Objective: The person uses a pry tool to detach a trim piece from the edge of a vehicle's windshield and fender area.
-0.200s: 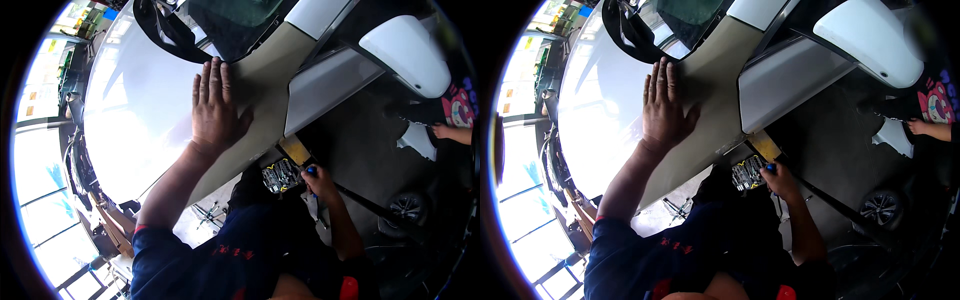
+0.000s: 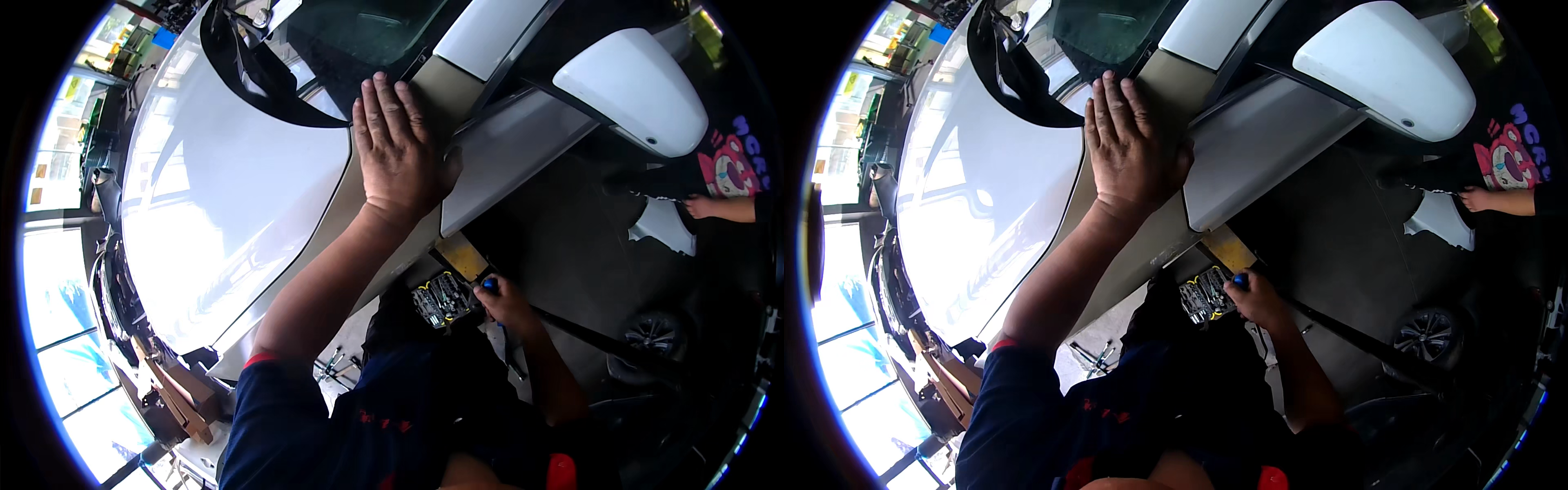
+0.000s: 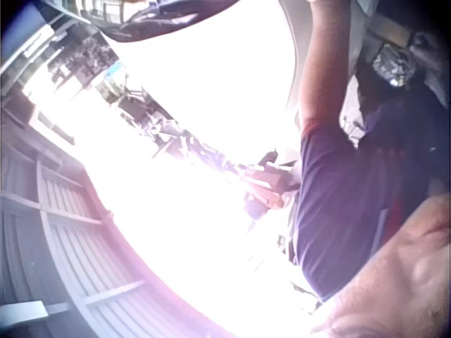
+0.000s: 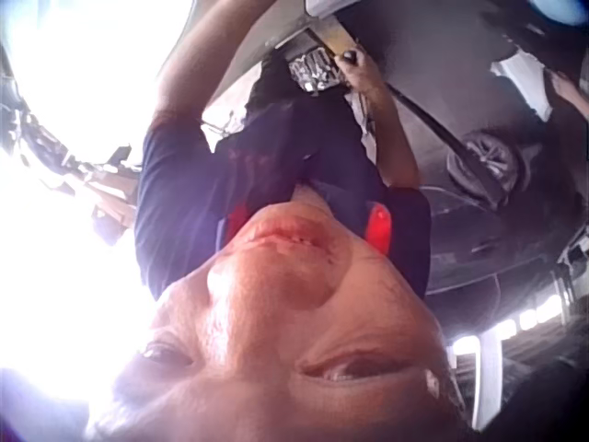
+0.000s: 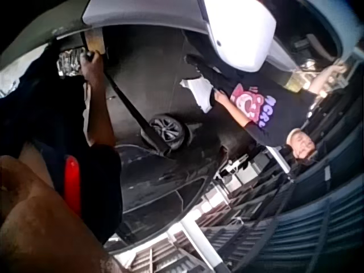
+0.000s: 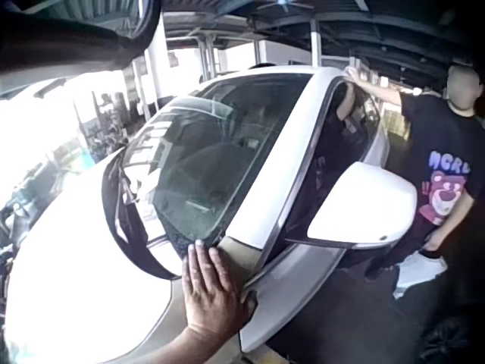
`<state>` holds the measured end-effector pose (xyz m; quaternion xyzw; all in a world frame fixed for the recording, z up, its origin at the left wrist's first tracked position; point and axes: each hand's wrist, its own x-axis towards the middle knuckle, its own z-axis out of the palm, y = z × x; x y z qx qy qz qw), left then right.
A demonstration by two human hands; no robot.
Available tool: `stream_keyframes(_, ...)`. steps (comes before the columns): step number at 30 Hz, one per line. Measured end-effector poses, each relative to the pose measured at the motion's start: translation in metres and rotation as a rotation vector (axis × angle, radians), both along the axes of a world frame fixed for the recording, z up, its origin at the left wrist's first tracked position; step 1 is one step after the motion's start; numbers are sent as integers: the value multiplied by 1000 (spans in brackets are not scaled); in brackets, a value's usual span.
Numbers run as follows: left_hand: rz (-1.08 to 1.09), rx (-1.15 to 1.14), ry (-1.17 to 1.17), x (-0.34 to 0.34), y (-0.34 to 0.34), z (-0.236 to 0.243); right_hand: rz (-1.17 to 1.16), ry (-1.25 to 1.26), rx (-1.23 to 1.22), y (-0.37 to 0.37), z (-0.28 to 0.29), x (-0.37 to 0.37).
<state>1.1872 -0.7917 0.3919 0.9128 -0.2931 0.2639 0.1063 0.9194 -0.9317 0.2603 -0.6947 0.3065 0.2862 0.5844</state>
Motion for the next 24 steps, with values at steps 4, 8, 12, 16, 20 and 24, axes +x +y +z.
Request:
stream_keyframes(4, -58, -72, 29, 5, -47, 15, -48, 7, 29, -2, -11, -4)
stream_keyframes(8, -276, 78, 88, 3, -13, 14, -75, 5, 30, -3, -21, -21)
stream_keyframes(12, -597, 180, 79, -12, -5, 13, -155, 52, 28, -11, -43, -46)
stream_keyframes(16, -1041, 261, 189, 1, -63, 4, -120, 91, -22, -15, -50, -40)
stream_keyframes(20, -1131, 313, 267, 15, -97, 10, -239, 46, 60, -20, -64, -37)
stream_keyframes(24, -1033, 388, 280, 49, -75, 25, -270, -18, 3, -23, -74, -26)
